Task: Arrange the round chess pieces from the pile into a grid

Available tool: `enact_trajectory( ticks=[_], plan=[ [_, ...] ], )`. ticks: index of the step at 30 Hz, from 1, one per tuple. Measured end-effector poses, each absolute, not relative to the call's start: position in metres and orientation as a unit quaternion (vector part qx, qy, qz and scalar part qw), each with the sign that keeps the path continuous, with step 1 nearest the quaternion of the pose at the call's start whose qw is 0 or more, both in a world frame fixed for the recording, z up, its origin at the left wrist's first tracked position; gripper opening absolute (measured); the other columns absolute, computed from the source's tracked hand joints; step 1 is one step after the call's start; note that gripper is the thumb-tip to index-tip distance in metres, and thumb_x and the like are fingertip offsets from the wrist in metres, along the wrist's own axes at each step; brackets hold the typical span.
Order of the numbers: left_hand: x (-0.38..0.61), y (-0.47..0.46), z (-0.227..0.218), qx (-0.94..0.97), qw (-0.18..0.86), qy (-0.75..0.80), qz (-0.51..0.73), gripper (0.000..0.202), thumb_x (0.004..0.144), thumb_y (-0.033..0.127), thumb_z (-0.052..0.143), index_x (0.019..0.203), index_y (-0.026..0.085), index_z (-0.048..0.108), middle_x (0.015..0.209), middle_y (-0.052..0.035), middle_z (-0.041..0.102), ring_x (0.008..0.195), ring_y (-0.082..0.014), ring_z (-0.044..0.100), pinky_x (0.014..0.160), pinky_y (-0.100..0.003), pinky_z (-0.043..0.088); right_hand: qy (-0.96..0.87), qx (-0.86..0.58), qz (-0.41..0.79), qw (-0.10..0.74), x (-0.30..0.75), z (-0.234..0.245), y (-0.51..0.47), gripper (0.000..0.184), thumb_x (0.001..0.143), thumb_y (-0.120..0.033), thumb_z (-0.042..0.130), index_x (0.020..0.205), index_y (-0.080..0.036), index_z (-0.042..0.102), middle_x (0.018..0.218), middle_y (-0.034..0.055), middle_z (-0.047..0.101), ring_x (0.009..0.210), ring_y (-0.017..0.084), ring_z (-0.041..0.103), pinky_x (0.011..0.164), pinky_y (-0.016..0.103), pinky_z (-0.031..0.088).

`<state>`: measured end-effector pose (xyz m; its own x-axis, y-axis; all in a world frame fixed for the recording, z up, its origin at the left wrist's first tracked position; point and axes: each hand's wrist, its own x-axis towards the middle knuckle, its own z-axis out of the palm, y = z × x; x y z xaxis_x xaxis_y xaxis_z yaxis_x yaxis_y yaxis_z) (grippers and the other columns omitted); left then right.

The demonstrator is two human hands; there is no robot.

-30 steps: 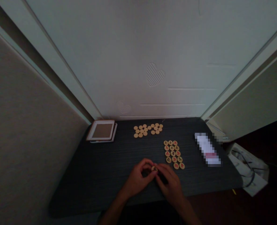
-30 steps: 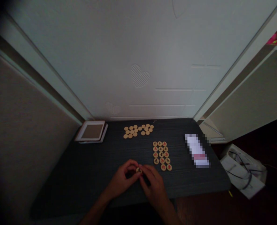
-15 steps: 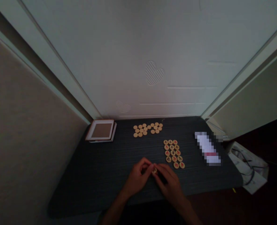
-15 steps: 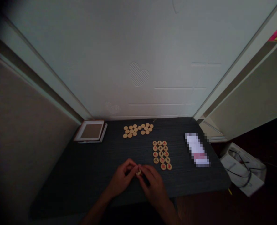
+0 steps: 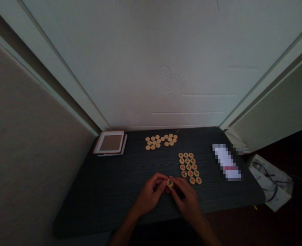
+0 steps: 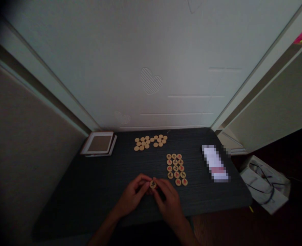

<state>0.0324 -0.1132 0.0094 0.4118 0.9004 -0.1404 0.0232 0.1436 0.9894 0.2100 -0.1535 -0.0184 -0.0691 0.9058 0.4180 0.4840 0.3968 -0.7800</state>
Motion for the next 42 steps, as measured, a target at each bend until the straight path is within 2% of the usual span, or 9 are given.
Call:
enact_trajectory(
  ticks=[6, 14, 21, 25, 33, 37, 42],
  plan=[
    [0.0329, -0.1145, 0.0111, 0.572, 0.623, 0.411, 0.340, 0.026, 0.094, 0.036, 0.063, 0.113, 0.020, 0.061, 0.100, -0.0070, 0.077, 0.091, -0.0214, 0.073, 0.085, -0.033, 0.056, -0.683, -0.504, 0.252, 0.464, 0.2096, -0.0123, -0.1519, 0.036, 0.097, -0.023, 0.058, 0.133, -0.026, 0.063, 0.113, 0.0089, 0.073, 0.101, 0.022, 0.071, 0.088, 0.035, 0.061],
    [0.0348, -0.1137, 0.0112, 0.575, 0.615, 0.421, 0.338, 0.026, 0.092, 0.035, 0.066, 0.112, 0.020, 0.063, 0.099, -0.0061, 0.077, 0.085, -0.0202, 0.074, 0.083, -0.032, 0.057, -0.679, -0.498, 0.260, 0.472, 0.2114, -0.0130, -0.1515, 0.036, 0.098, -0.021, 0.053, 0.132, -0.026, 0.063, 0.116, 0.0090, 0.073, 0.105, 0.022, 0.070, 0.091, 0.037, 0.059],
    [0.0361, -0.1138, 0.0112, 0.594, 0.598, 0.419, 0.339, 0.026, 0.091, 0.031, 0.067, 0.114, 0.021, 0.064, 0.100, -0.0059, 0.077, 0.092, -0.0210, 0.073, 0.087, -0.033, 0.057, -0.664, -0.504, 0.282, 0.476, 0.2113, -0.0140, -0.1517, 0.032, 0.099, -0.022, 0.052, 0.128, -0.026, 0.065, 0.115, 0.0079, 0.073, 0.104, 0.022, 0.070, 0.090, 0.036, 0.058],
    [0.0362, -0.1144, 0.0081, 0.614, 0.570, 0.427, 0.340, 0.025, 0.091, 0.031, 0.068, 0.113, 0.022, 0.066, 0.099, -0.0055, 0.077, 0.091, -0.0206, 0.073, 0.086, -0.033, 0.057, -0.646, -0.526, 0.284, 0.475, 0.2115, -0.0138, -0.1527, 0.027, 0.097, -0.026, 0.057, 0.122, -0.025, 0.068, 0.110, 0.0069, 0.074, 0.099, 0.021, 0.071, 0.087, 0.033, 0.058],
    [0.0359, -0.1171, 0.0039, 0.656, 0.521, 0.442, 0.322, 0.022, 0.089, 0.028, 0.069, 0.110, 0.023, 0.070, 0.099, -0.0039, 0.078, 0.087, -0.0193, 0.073, 0.081, -0.030, 0.057, -0.599, -0.558, 0.303, 0.488, 0.2092, -0.0168, -0.1527, 0.018, 0.093, -0.035, 0.066, 0.103, -0.021, 0.071, 0.085, 0.0031, 0.074, 0.074, 0.017, 0.069, 0.069, 0.027, 0.056],
    [0.0361, -0.1176, 0.0061, 0.680, 0.499, 0.439, 0.309, 0.021, 0.089, 0.027, 0.068, 0.109, 0.024, 0.071, 0.096, -0.0019, 0.078, 0.084, -0.0175, 0.072, 0.078, -0.028, 0.056, -0.579, -0.581, 0.322, 0.473, 0.2089, -0.0149, -0.1534, 0.017, 0.091, -0.037, 0.067, 0.096, -0.021, 0.071, 0.081, 0.0017, 0.073, 0.072, 0.017, 0.069, 0.069, 0.026, 0.054],
    [0.0361, -0.1171, 0.0074, 0.685, 0.499, 0.432, 0.309, 0.021, 0.090, 0.029, 0.067, 0.109, 0.023, 0.071, 0.095, -0.0018, 0.077, 0.084, -0.0170, 0.072, 0.081, -0.028, 0.057, -0.575, -0.584, 0.330, 0.468, 0.2102, -0.0120, -0.1542, 0.018, 0.094, -0.036, 0.063, 0.095, -0.021, 0.072, 0.086, 0.0033, 0.076, 0.078, 0.019, 0.071, 0.072, 0.026, 0.055]
  ],
)
